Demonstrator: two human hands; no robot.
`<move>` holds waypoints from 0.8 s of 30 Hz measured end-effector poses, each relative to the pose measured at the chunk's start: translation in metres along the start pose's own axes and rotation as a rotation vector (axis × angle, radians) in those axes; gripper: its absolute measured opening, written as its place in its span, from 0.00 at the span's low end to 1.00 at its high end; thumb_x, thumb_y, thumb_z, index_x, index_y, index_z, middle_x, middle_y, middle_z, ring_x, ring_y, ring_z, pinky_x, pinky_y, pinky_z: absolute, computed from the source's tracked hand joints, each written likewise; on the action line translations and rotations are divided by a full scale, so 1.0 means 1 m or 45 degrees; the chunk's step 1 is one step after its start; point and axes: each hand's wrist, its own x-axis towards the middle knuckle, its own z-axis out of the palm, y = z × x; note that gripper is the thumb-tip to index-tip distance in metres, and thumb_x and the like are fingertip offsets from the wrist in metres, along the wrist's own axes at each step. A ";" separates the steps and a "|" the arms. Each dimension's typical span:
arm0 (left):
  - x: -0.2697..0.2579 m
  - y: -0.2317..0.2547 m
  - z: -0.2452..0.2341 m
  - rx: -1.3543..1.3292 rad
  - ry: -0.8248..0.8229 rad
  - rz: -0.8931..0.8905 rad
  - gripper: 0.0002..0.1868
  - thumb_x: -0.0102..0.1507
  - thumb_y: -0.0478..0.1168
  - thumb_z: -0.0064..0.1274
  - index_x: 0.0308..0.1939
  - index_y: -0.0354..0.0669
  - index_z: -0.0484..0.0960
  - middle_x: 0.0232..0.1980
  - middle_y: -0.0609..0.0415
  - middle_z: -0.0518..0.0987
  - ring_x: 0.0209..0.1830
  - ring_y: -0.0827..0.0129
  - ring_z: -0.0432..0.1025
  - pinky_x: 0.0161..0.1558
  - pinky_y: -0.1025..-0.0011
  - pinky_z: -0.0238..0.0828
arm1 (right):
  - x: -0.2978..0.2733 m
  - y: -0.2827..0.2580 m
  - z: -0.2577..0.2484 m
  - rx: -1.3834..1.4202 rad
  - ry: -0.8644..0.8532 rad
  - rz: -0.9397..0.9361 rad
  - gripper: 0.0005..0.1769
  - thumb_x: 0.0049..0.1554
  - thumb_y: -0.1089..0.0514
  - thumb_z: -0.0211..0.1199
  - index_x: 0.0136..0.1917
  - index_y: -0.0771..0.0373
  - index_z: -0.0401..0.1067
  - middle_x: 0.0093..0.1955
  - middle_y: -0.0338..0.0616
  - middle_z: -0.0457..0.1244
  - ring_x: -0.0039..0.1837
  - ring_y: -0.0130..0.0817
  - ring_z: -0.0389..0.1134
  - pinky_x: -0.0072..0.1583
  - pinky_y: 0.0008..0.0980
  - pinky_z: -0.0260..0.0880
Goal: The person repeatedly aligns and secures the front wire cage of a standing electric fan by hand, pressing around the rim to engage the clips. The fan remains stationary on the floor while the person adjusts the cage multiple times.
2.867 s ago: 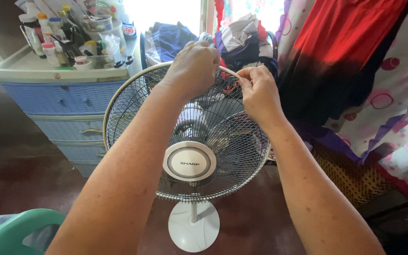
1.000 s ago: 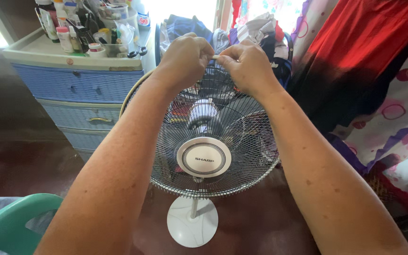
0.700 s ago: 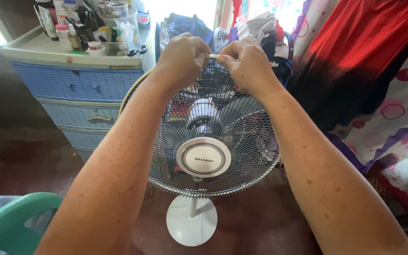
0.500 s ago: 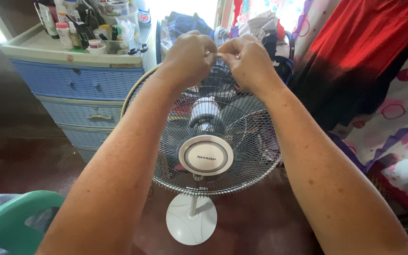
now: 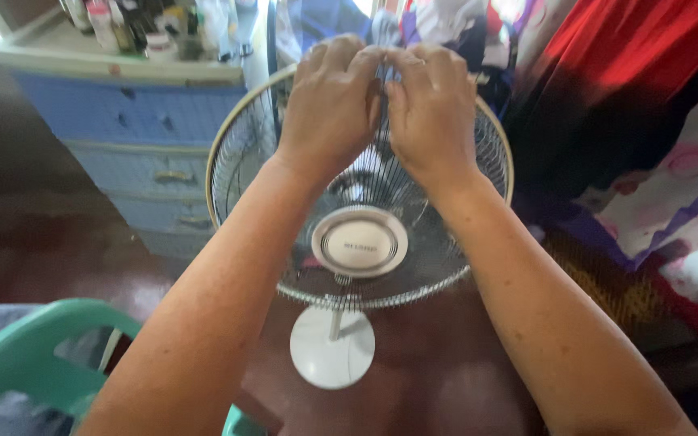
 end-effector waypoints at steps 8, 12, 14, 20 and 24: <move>-0.074 0.029 -0.030 0.018 -0.003 0.100 0.29 0.62 0.34 0.61 0.67 0.39 0.73 0.76 0.40 0.64 0.80 0.41 0.56 0.79 0.49 0.54 | -0.063 -0.041 -0.016 -0.077 -0.129 -0.025 0.25 0.62 0.64 0.66 0.71 0.64 0.67 0.79 0.54 0.52 0.83 0.58 0.49 0.82 0.55 0.48; -0.095 0.039 -0.034 0.022 -0.011 0.088 0.27 0.64 0.35 0.62 0.66 0.35 0.74 0.76 0.39 0.64 0.79 0.40 0.56 0.78 0.48 0.56 | -0.084 -0.057 -0.016 -0.124 -0.148 -0.013 0.27 0.62 0.64 0.65 0.74 0.63 0.68 0.80 0.54 0.51 0.83 0.58 0.49 0.81 0.56 0.48; -0.103 0.045 -0.032 0.019 0.010 0.063 0.26 0.63 0.35 0.62 0.64 0.34 0.74 0.75 0.39 0.64 0.78 0.40 0.58 0.77 0.48 0.57 | -0.090 -0.062 -0.017 -0.118 -0.147 -0.004 0.26 0.62 0.65 0.65 0.73 0.64 0.68 0.80 0.54 0.52 0.83 0.58 0.49 0.82 0.56 0.49; -0.132 0.061 -0.034 0.007 0.028 -0.002 0.24 0.63 0.34 0.59 0.63 0.33 0.75 0.72 0.38 0.68 0.74 0.41 0.61 0.74 0.49 0.61 | -0.112 -0.077 -0.018 -0.105 -0.166 0.031 0.24 0.60 0.65 0.63 0.70 0.66 0.69 0.78 0.55 0.54 0.80 0.58 0.52 0.79 0.56 0.52; -0.150 0.074 -0.034 0.046 0.016 -0.045 0.20 0.66 0.34 0.57 0.61 0.32 0.76 0.71 0.39 0.70 0.74 0.42 0.63 0.72 0.51 0.63 | -0.125 -0.085 -0.017 -0.069 -0.146 0.025 0.20 0.62 0.65 0.62 0.68 0.65 0.71 0.76 0.55 0.56 0.79 0.58 0.54 0.78 0.56 0.54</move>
